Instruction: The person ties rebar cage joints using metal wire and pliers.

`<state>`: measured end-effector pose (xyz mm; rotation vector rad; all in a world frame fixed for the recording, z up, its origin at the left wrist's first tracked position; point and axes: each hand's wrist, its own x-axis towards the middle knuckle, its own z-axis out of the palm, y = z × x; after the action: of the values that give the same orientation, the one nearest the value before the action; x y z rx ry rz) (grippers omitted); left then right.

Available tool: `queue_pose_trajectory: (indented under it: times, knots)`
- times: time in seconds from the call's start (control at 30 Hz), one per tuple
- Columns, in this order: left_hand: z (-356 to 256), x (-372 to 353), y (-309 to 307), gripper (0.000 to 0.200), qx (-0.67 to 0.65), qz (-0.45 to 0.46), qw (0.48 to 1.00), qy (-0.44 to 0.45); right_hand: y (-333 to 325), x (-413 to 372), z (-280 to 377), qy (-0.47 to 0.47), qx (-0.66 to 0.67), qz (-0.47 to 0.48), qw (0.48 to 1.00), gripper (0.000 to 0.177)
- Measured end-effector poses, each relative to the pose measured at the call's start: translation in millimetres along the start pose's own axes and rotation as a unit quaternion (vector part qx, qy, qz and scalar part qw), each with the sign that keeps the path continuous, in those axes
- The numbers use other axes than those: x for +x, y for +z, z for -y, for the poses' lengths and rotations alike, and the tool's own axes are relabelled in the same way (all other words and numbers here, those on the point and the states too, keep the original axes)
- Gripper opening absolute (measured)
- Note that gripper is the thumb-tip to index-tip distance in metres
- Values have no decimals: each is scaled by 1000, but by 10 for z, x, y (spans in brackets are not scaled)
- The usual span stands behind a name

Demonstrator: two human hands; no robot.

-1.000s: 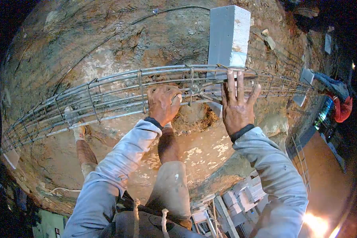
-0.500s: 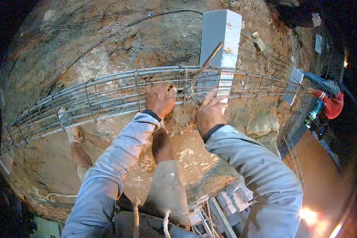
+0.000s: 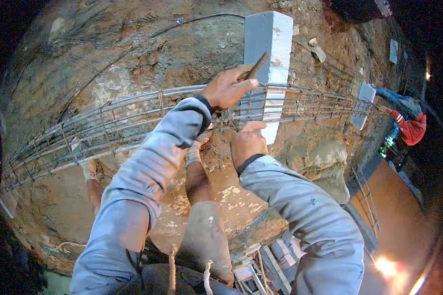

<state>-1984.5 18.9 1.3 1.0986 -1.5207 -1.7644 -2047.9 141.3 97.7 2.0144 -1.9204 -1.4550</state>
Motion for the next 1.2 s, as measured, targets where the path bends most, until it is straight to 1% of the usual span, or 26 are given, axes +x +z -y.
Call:
queue_pose_trajectory:
  times: [0.07,0.1,0.13,0.2,0.23,0.27,0.3,0.33,0.37,0.4,0.43,0.47,0.53,0.57,0.6,0.63,0.67,0.73,0.77,0.87,0.9,0.93,1.0,1.03,1.1,1.2]
  knots:
    - [-17,80,22,34,-4,86,996,25,-81,25,7,-4,-9,34,999,47]
    - [-79,48,-32,33,-8,123,992,12,-144,27,-8,-31,-30,45,998,48]
    - [-100,-14,-5,33,-7,123,992,13,-164,22,-10,-31,-30,45,998,48]
    - [-88,-183,62,31,-91,118,989,-13,-196,13,11,-54,-35,61,996,44]
    - [-70,-251,136,32,-81,75,993,38,-95,12,27,-55,-33,59,996,44]
    - [-33,-293,206,32,-79,73,993,39,106,18,33,-13,122,54,991,40]
    - [18,-347,298,33,-80,48,994,63,225,11,19,29,273,49,960,38]
    - [15,-382,352,34,-81,22,993,87,49,37,-61,28,272,50,961,38]
    - [18,-410,397,35,-74,7,993,90,-154,64,-178,-118,138,89,979,35]
    - [2,-436,384,35,-75,5,993,87,-281,80,-247,-262,-1,126,957,33]
    - [-20,-445,359,34,-83,-1,993,81,-243,47,-294,-262,-45,76,961,40]
    - [-41,-449,332,32,-91,-5,993,76,-247,11,-353,-263,-44,76,961,40]
    - [2,-461,299,26,-118,20,990,69,-364,-43,-476,-266,-169,-72,946,46]
    - [16,-451,313,26,-102,12,989,103,-408,-72,-535,-268,-167,-73,946,46]
    - [35,-451,328,27,-87,5,987,138,-447,-111,-606,-256,-92,-106,957,47]
    - [59,-435,342,27,-120,15,984,131,-466,-137,-678,-241,-19,-135,961,48]
    - [62,-440,376,27,-125,15,983,132,-468,-141,-739,-240,-22,-132,962,48]
    - [36,-441,380,27,-113,23,986,118,-475,-89,-836,-145,-29,-98,984,52]
    - [22,-454,373,25,-111,13,986,127,-480,-32,-870,-145,-6,-118,982,58]
    - [160,-392,498,24,-94,13,981,171,-389,56,-862,-157,-21,-112,981,57]
    - [49,-430,366,23,-69,62,986,139,-318,99,-856,-177,-11,-125,976,56]
    - [73,-440,406,23,-71,62,986,138,-290,88,-853,-177,-11,-123,976,56]
    - [82,-445,489,23,-101,-30,974,201,-292,67,-830,-159,-19,-107,981,61]
    - [85,-437,481,23,-105,-31,973,201,-306,67,-811,-159,-21,-105,981,61]
    - [112,-418,434,23,-100,67,982,148,-337,66,-758,-151,-67,-99,981,55]
    - [123,-443,396,22,-92,87,981,149,-374,62,-715,-177,-106,-82,975,54]
